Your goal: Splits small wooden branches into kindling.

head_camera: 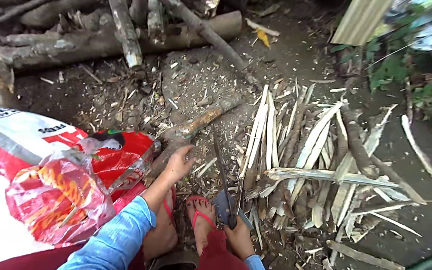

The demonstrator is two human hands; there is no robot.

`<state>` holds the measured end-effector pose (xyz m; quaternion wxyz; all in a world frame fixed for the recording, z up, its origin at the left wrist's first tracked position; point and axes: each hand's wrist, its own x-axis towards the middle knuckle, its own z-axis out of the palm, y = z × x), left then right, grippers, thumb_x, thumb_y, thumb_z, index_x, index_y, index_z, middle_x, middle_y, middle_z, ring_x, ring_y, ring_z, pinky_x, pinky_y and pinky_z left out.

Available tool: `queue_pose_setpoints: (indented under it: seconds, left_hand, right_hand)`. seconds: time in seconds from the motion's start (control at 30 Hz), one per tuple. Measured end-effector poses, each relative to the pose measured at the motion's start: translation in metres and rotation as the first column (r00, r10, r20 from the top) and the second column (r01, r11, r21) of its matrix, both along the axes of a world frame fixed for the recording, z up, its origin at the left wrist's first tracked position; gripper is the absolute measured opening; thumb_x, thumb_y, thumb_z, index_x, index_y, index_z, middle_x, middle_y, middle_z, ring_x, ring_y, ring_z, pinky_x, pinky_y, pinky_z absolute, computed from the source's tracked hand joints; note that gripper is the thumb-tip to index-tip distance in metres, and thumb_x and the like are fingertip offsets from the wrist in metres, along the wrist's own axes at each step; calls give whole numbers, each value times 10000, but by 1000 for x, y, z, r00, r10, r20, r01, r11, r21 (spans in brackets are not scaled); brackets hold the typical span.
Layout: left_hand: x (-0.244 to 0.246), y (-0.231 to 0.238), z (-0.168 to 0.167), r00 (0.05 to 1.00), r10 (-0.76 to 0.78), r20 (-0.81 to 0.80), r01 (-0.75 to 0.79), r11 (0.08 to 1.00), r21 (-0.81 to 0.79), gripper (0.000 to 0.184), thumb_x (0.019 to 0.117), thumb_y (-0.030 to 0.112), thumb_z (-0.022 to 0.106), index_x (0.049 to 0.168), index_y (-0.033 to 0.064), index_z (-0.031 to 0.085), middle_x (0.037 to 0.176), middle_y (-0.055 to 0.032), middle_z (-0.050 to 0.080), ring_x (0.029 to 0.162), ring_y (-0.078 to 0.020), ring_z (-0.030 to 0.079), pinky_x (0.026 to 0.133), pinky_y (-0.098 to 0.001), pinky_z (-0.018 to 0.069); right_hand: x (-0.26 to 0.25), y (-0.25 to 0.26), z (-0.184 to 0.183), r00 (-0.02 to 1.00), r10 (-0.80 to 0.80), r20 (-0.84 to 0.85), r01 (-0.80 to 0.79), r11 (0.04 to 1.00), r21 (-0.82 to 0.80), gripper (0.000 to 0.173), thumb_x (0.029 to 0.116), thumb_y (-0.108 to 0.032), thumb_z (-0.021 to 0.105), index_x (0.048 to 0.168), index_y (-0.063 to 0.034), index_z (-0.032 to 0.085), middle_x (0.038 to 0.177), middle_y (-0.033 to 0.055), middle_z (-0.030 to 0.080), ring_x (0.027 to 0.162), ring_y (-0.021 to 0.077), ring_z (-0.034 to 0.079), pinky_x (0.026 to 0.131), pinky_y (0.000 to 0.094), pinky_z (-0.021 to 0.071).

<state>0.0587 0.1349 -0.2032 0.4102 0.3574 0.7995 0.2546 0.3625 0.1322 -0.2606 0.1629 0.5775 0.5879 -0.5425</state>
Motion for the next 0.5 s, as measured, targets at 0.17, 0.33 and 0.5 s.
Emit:
queue_pose_setpoints:
  seconds: [0.17,0.33,0.5]
  left_hand:
    - [25,26,-34,993,-98,66,113,951,-287,470,1044,199,600,1435,-44,505,1398,-251,582,1254,-351,619,1099,-488,474]
    - [58,46,-58,966,-249,-69,191,869,-456,528,1004,259,661,1452,22,512,1463,-229,545,1354,-399,542,1116,-576,439]
    - [66,63,-49,943,-320,-89,245,851,-464,416,1015,112,551,1421,22,550,1480,-219,535,1373,-388,527,1124,-553,435]
  right_hand:
    - [9,-6,0,992,-96,-82,99,995,33,463,854,-129,775,1241,81,632,972,246,705,901,358,697,861,558,548]
    - [23,-11,6,972,-195,-129,207,975,80,424,822,-82,763,1188,92,639,871,210,693,754,298,685,749,510,568]
    - [37,-6,3,959,-258,-120,269,960,79,468,791,-68,759,1205,106,630,891,236,689,764,323,682,752,533,563]
